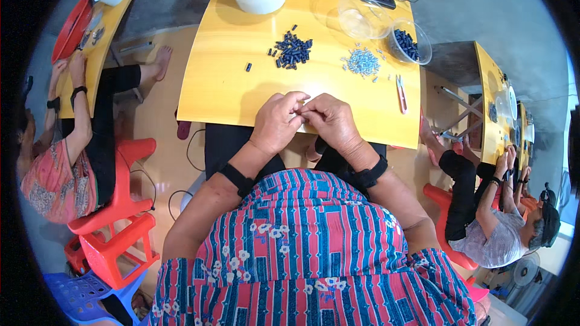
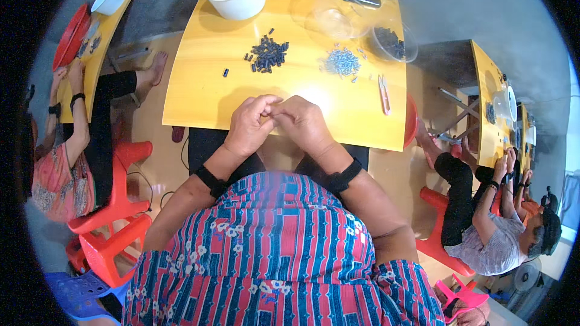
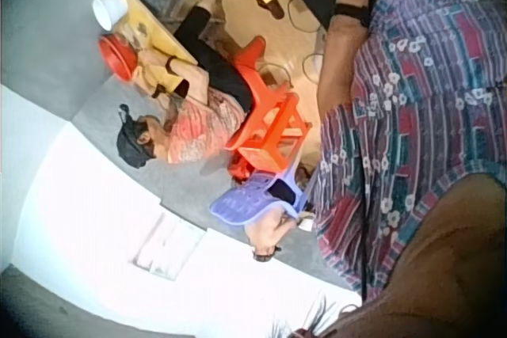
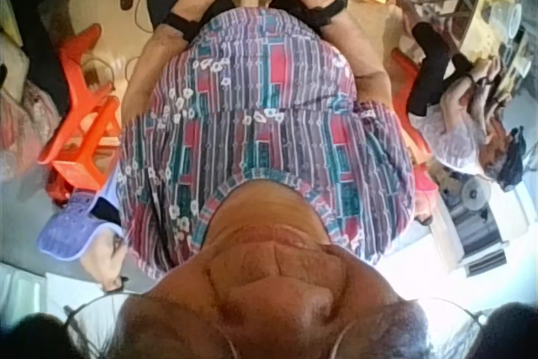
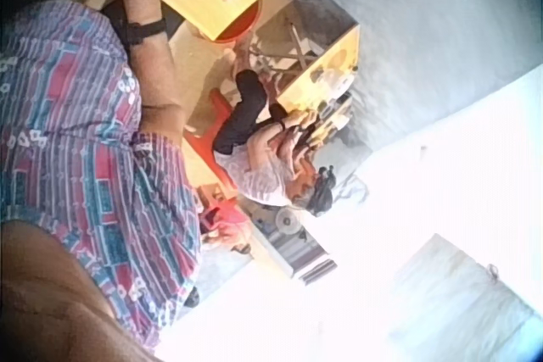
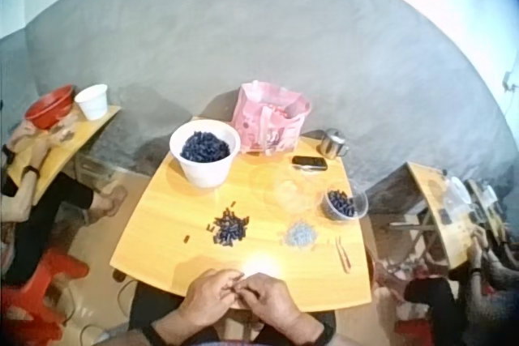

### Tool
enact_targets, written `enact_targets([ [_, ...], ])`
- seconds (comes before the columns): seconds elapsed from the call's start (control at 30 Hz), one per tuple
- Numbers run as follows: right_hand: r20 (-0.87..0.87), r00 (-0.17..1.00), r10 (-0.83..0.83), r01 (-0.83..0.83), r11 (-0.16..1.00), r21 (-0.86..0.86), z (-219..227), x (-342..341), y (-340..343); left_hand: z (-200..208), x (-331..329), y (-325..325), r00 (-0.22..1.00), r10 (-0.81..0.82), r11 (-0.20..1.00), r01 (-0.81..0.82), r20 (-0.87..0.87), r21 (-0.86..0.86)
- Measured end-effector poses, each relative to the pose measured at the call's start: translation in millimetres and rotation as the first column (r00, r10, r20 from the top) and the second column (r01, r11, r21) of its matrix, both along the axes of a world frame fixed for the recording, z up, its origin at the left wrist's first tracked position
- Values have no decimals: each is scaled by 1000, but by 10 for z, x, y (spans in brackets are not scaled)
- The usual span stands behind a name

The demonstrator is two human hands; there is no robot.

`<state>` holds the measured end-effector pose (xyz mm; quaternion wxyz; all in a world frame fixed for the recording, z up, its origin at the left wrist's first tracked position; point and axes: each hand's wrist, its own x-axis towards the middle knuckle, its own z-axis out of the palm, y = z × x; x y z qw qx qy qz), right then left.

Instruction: Manually assembling small plastic or rubber components by inserting blue plugs into black sleeves.

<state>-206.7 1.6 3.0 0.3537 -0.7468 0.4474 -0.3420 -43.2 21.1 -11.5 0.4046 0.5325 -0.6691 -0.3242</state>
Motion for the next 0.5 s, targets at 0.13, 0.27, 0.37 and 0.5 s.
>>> enact_targets([
  [0.13, -47, 999, 5, -7, 999, -32, 22, -22, 8, 49, -16, -2, 997, -20, 1000, 21, 70, -12],
  [0.27, -30, 999, -12, 12, 1000, -16, 25, -49, 4, 68, -35, -13, 998, -4, 1000, 5, 62, -19],
  [0.37, 53, 995, -84, 72, 978, 198, -66, -89, -20, 48, -56, -44, 999, 8, 998, -5, 43, -61],
  [0.5, 169, 969, -180, 91, 895, 436, -49, -68, -46, 25, -74, -65, 1000, 21, 998, -21, 2, -60],
])
